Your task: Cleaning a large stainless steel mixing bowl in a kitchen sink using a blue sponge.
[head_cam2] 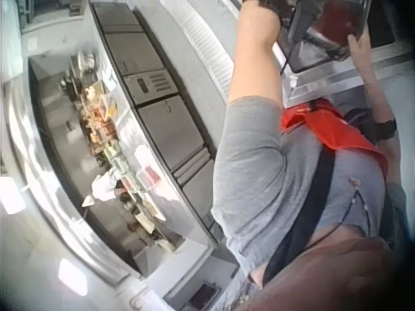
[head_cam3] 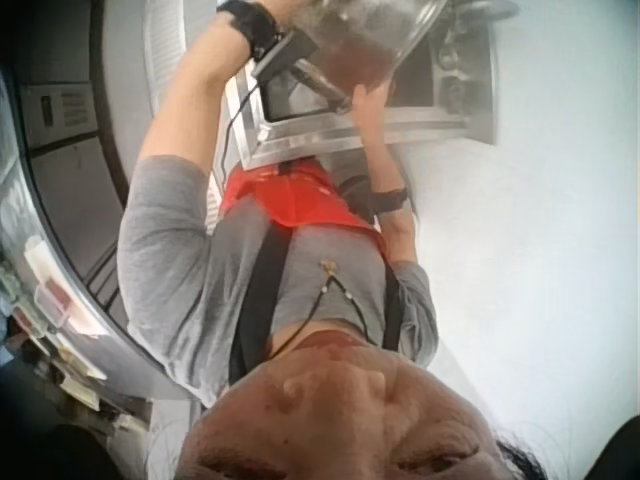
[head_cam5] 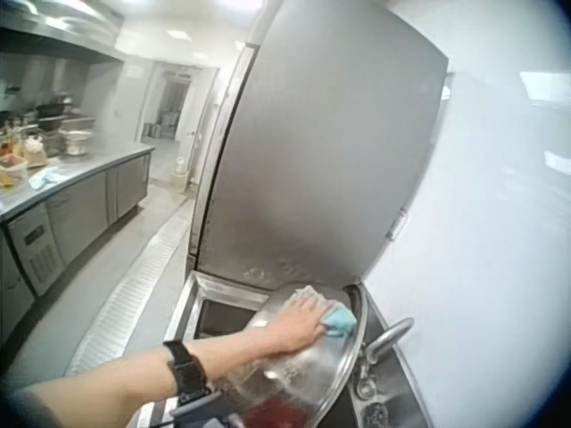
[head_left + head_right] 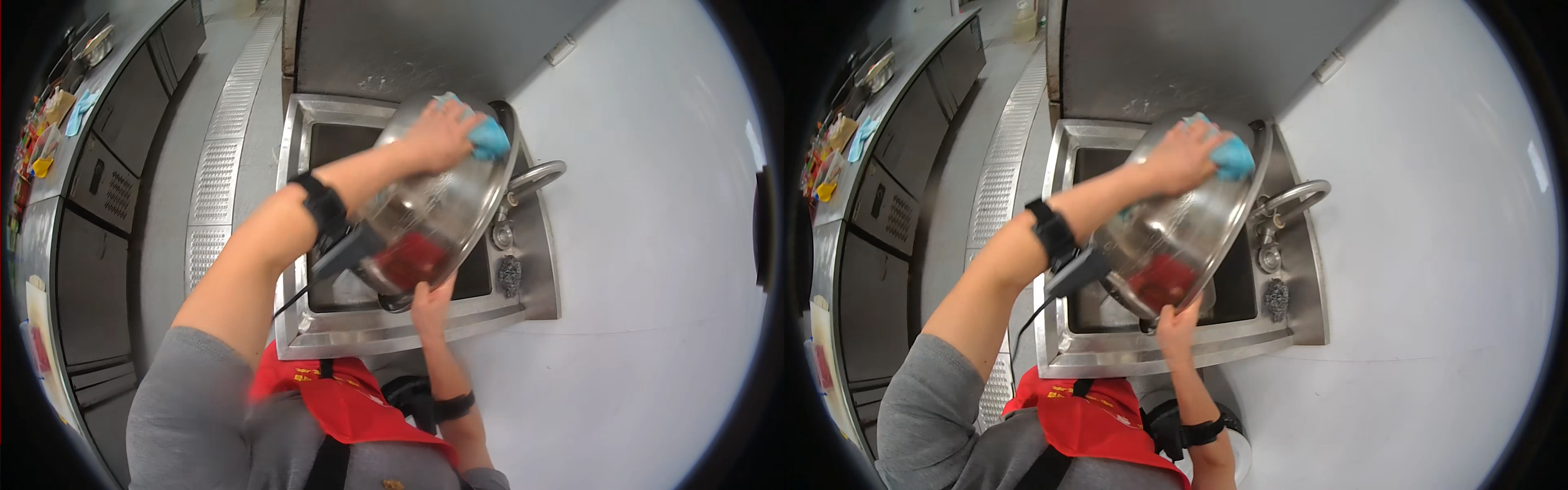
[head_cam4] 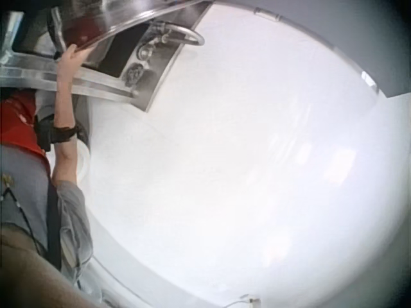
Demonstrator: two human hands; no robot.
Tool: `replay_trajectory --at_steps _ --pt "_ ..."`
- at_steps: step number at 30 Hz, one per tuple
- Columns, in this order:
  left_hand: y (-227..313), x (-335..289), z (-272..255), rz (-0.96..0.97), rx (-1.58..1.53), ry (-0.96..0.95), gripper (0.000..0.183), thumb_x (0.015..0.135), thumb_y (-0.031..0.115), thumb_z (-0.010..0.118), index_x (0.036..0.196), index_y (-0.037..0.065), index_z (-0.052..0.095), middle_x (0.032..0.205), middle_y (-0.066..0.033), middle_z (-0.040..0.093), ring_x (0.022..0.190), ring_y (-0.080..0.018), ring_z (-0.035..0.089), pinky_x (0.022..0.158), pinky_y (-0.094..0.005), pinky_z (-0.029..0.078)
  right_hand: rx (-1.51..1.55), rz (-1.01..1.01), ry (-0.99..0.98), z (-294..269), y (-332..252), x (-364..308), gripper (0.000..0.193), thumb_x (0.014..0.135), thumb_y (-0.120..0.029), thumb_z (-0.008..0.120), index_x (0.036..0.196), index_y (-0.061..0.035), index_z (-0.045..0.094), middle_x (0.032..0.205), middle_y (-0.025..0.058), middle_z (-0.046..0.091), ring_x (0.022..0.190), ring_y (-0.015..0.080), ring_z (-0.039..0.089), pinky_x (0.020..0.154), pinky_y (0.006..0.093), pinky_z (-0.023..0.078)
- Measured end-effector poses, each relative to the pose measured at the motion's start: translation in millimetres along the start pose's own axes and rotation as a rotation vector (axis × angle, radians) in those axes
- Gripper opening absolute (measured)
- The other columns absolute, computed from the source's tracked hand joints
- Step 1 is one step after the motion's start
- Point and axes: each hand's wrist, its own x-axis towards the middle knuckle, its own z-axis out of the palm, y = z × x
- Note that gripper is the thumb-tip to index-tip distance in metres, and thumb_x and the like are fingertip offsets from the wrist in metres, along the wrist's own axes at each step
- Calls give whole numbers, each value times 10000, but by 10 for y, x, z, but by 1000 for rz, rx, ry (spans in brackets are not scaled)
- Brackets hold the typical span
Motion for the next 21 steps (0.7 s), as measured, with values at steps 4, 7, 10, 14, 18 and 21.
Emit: replay_trajectory --at_steps 4,7,10,14,18,21 --pt "-436 257 -26 -326 -161 -133 490 837 365 369 1254 109 333 1200 -171 406 1131 -355 361 934 -478 283 -25 95 -18 -9 115 -244 556 701 76 398 1237 23 259 1123 114 420 1037 185 431 904 288 332" --pt "-293 -226 14 -152 -111 106 509 813 317 445 1259 105 323 1224 -209 360 1159 -370 317 945 -511 258 80 142 9 -42 -35 -175 363 752 -5 465 1105 9 382 958 94 504 867 176 502 783 273 402" --pt "141 -940 -96 -19 -46 35 662 679 164 582 1281 135 308 1295 -213 262 1225 -399 206 973 -550 196 106 21 111 -245 -358 319 316 766 -13 465 1073 6 395 950 85 508 863 170 501 786 271 400" --pt "371 -1819 152 66 -62 -29 721 605 158 622 1271 175 346 1348 -192 200 1260 -388 160 979 -570 160 191 64 19 -413 -297 573 457 692 63 379 1147 35 339 1030 113 465 937 181 468 858 266 354" --pt "359 -1788 132 171 -15 -9 712 591 151 614 1259 190 371 1350 -172 221 1256 -374 179 978 -558 176 103 -12 -33 -255 -281 380 541 668 86 342 1202 41 263 1102 148 412 1005 195 434 894 276 327" --pt "396 -1003 -146 228 42 -65 654 644 180 572 1262 195 361 1313 -166 295 1246 -346 219 986 -530 191 108 -49 1 -116 -230 205 539 690 82 359 1214 39 236 1088 149 424 1003 199 449 884 281 342"
